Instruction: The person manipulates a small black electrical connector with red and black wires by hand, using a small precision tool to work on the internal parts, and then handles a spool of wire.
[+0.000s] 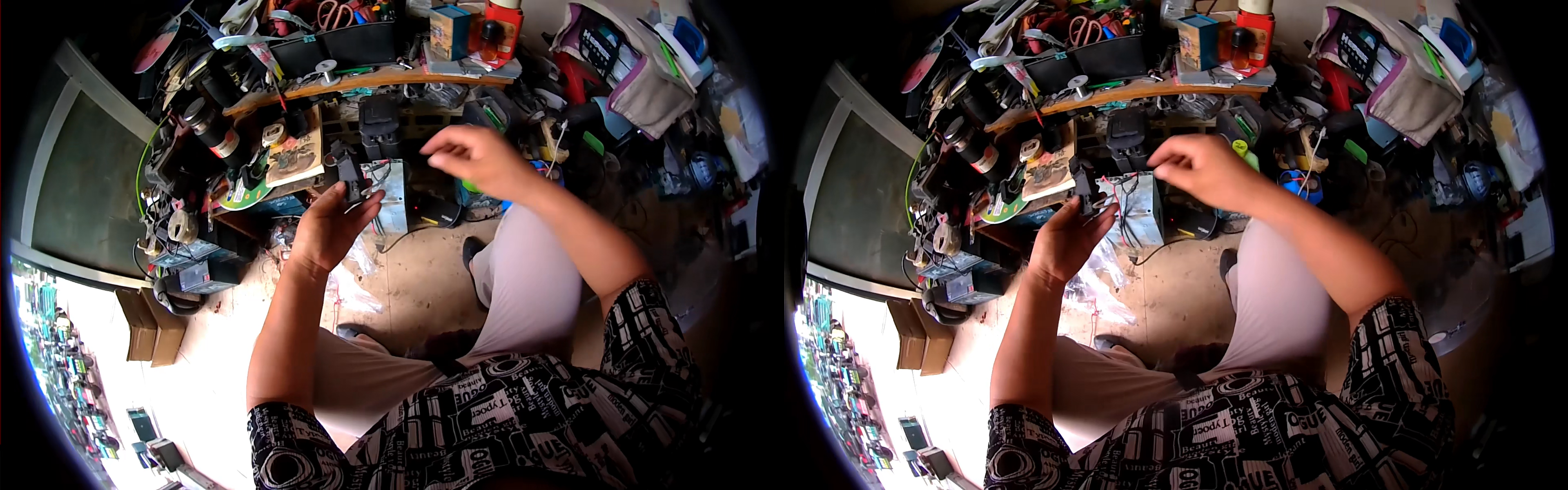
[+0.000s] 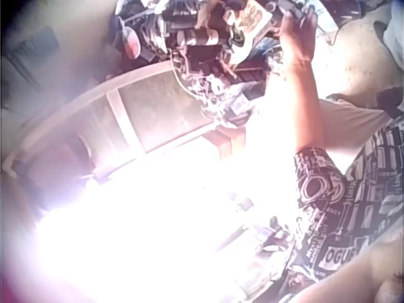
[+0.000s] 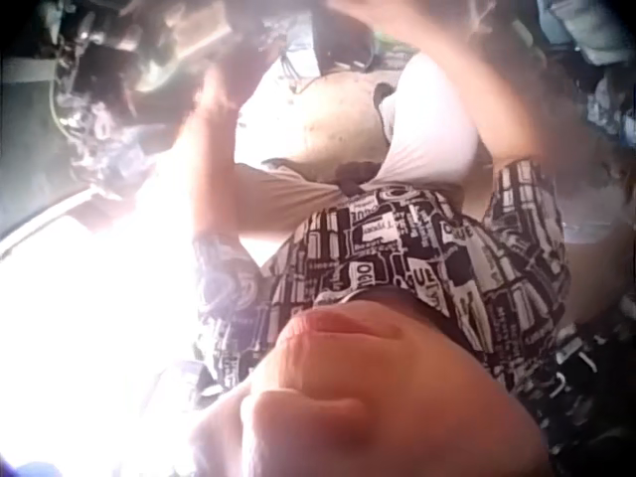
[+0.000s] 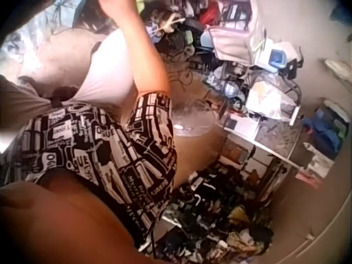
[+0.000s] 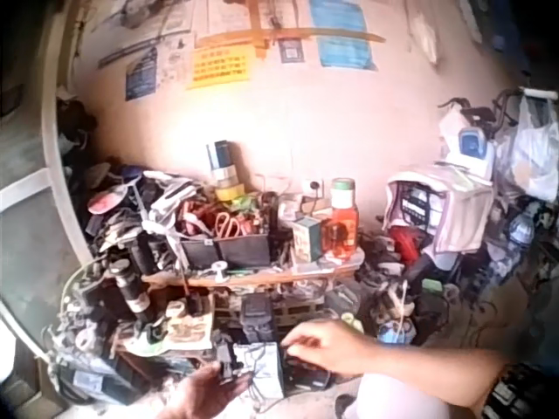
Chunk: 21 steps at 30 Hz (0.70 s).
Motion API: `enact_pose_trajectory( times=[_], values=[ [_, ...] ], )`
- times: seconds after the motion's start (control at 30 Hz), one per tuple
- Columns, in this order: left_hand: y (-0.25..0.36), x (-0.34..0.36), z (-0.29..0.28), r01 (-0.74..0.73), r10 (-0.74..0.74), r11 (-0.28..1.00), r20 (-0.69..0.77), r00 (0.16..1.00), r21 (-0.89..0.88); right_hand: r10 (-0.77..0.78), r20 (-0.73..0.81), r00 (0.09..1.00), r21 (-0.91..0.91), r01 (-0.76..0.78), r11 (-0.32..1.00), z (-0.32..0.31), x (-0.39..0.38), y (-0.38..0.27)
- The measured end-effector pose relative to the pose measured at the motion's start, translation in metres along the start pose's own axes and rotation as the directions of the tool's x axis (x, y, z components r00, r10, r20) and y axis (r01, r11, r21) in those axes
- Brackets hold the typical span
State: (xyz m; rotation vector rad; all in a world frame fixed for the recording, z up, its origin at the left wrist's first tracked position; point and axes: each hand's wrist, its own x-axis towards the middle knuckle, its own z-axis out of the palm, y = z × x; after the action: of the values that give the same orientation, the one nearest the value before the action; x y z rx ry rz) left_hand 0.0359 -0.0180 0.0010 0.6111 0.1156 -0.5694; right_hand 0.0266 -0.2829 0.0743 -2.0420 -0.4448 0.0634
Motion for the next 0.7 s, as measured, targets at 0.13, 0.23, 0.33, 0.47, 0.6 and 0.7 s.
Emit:
enact_pose_trajectory(
  times=[0.13,0.23,0.33,0.47,0.6,0.7],
  values=[
    [0.003,-0.002,0.0,-0.023,0.025,0.997,-0.025,0.999,0.073,-0.116,0.115,0.987,-0.114,0.129,0.985,0.043,0.024,-0.008],
    [0.008,-0.002,-0.008,-0.065,0.068,0.994,-0.028,0.997,0.088,-0.136,0.096,0.986,-0.146,0.149,0.978,0.06,0.032,-0.013],
    [0.009,-0.001,-0.023,-0.099,0.105,0.987,-0.038,0.994,0.125,-0.126,0.06,0.99,-0.057,0.129,0.99,0.075,0.033,-0.004],
    [0.006,-0.001,-0.023,-0.058,0.096,0.978,-0.188,0.977,0.202,-0.064,0.14,0.988,-0.155,0.086,0.984,0.09,0.03,0.003],
    [0.01,0.0,-0.039,-0.001,0.116,0.935,-0.302,0.946,0.354,-0.076,0.29,0.954,-0.228,0.146,0.963,0.105,0.03,0.005],
    [0.008,-0.008,-0.038,0.081,0.066,0.936,-0.394,0.917,0.344,-0.021,0.386,0.922,-0.23,0.118,0.966,0.105,0.029,0.011]
  ],
)
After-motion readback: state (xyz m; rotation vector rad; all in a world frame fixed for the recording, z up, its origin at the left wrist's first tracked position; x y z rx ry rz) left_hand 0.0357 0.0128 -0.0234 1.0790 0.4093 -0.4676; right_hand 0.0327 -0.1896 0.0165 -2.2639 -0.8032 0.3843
